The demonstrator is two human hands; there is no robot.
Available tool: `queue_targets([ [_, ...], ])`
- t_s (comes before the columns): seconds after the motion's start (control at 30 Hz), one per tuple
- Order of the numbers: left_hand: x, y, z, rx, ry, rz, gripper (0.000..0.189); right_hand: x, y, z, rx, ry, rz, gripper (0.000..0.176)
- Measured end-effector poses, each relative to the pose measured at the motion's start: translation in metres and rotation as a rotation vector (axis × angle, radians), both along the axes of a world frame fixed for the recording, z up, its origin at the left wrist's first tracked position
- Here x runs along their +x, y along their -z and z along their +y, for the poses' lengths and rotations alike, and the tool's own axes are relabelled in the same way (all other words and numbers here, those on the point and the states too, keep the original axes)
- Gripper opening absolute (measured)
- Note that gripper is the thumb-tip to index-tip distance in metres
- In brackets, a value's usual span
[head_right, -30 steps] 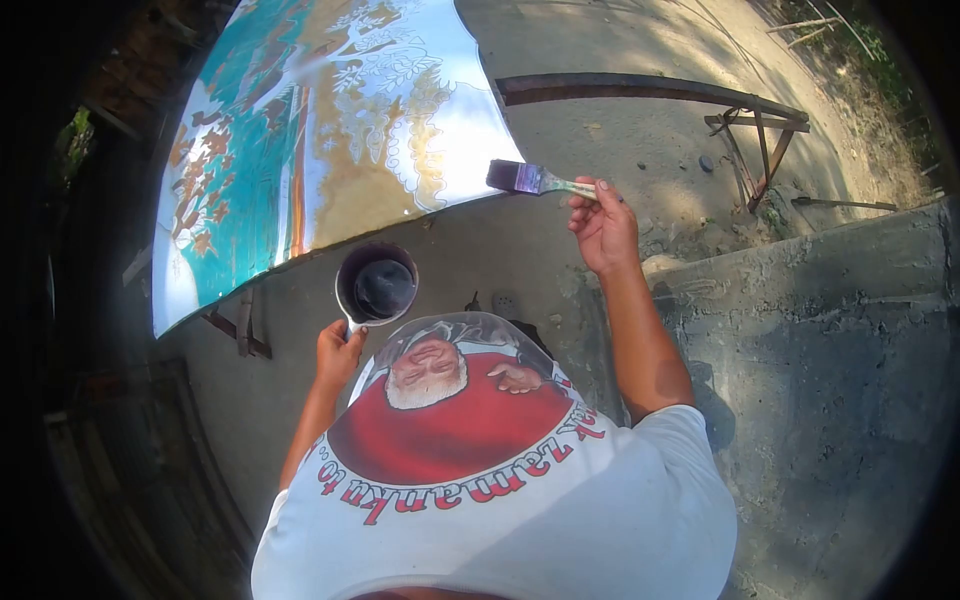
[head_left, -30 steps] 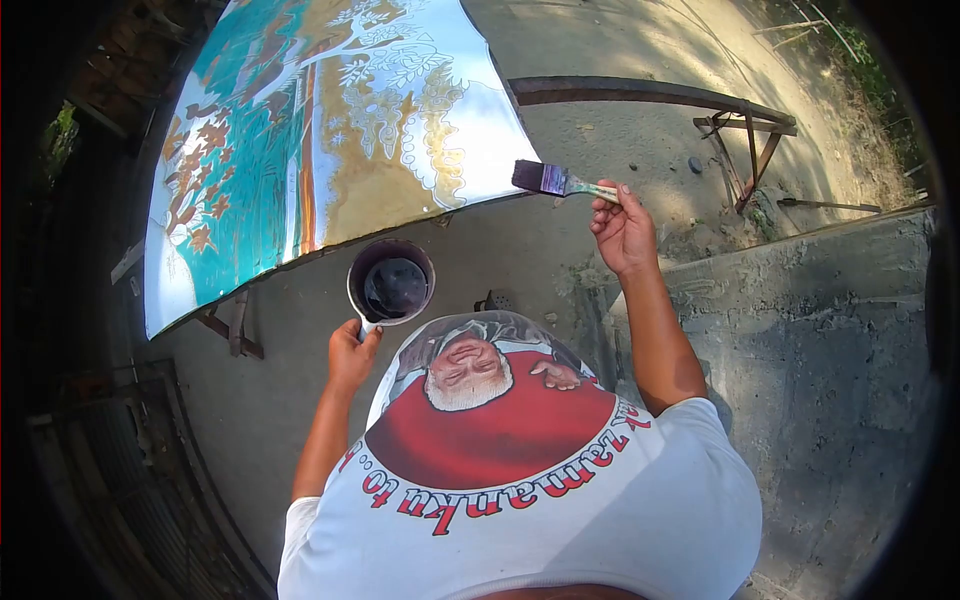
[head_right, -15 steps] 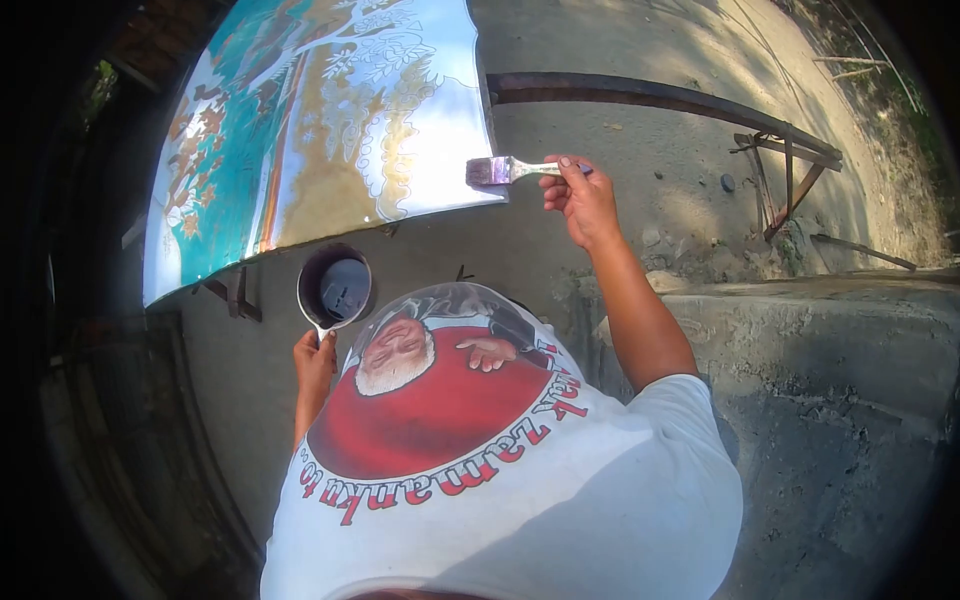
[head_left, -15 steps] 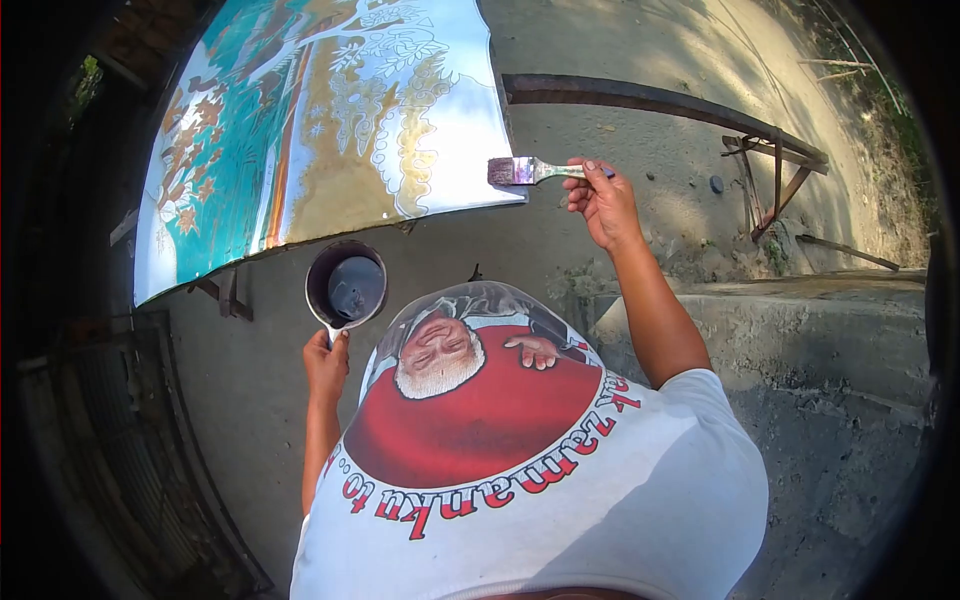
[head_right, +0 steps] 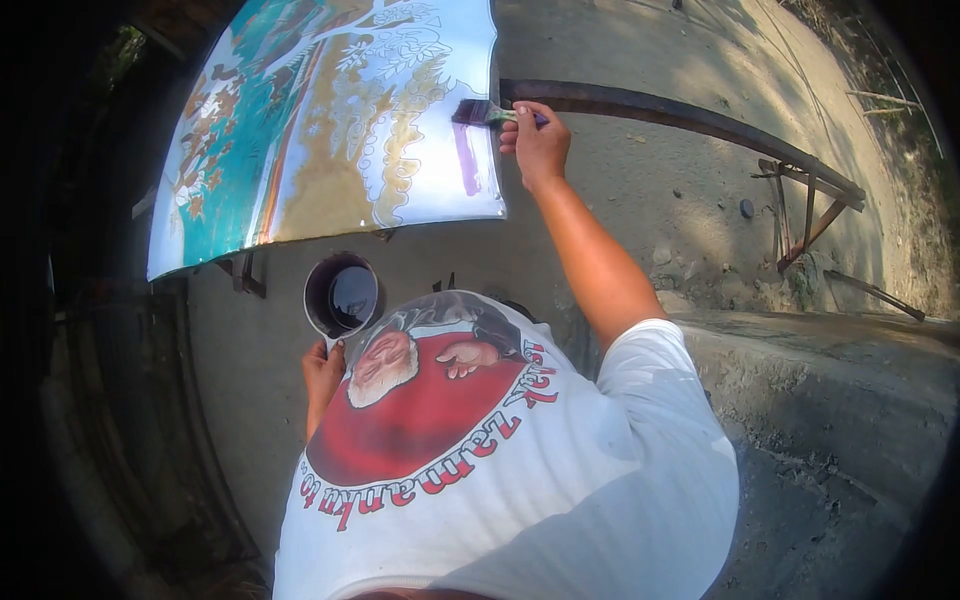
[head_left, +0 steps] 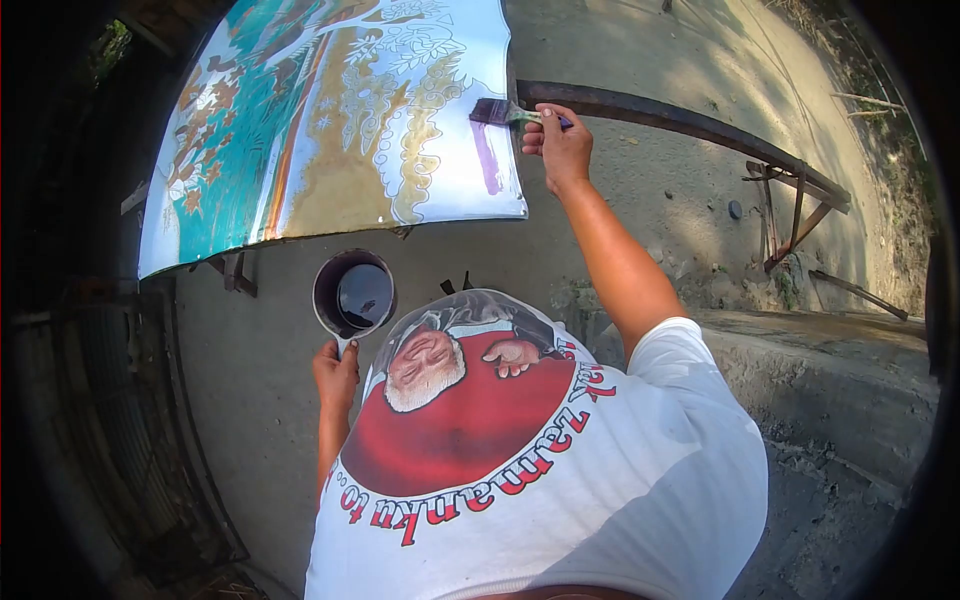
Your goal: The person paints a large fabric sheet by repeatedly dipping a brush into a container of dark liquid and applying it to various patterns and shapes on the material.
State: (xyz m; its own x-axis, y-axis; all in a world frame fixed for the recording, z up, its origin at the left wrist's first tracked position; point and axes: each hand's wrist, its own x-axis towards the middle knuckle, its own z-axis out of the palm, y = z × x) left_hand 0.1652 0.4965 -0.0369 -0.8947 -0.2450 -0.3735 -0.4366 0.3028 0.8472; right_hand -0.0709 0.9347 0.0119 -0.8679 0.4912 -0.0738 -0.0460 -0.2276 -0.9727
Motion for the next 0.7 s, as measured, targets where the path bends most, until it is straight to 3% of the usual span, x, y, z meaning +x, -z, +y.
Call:
queue_targets([
  [0.23, 0.002, 0.003, -0.004, -0.020, 0.019, 0.072, 0.034, 0.007, -0.006, 0.003, 0.073, -0.036, -0.067, 0.018],
  [0.5, -0.004, -0.001, -0.017, -0.047, 0.031, 0.051, 0.034, -0.050, 0.000, -0.023, 0.090, 0.088, 0.014, 0.018],
  [0.6, -0.004, -0.003, -0.023, -0.045, 0.047, 0.069, 0.033, -0.050, -0.006, -0.020, 0.208, 0.059, -0.012, 0.018],
  [0.67, -0.003, -0.001, -0.026, -0.054, 0.051, 0.101, 0.033, -0.042, -0.014, -0.010, 0.611, 0.011, -0.041, 0.018],
  [0.7, -0.003, -0.002, -0.027, -0.070, 0.055, 0.131, 0.032, -0.042, -0.017, -0.006, 0.618, 0.009, -0.039, 0.018],
])
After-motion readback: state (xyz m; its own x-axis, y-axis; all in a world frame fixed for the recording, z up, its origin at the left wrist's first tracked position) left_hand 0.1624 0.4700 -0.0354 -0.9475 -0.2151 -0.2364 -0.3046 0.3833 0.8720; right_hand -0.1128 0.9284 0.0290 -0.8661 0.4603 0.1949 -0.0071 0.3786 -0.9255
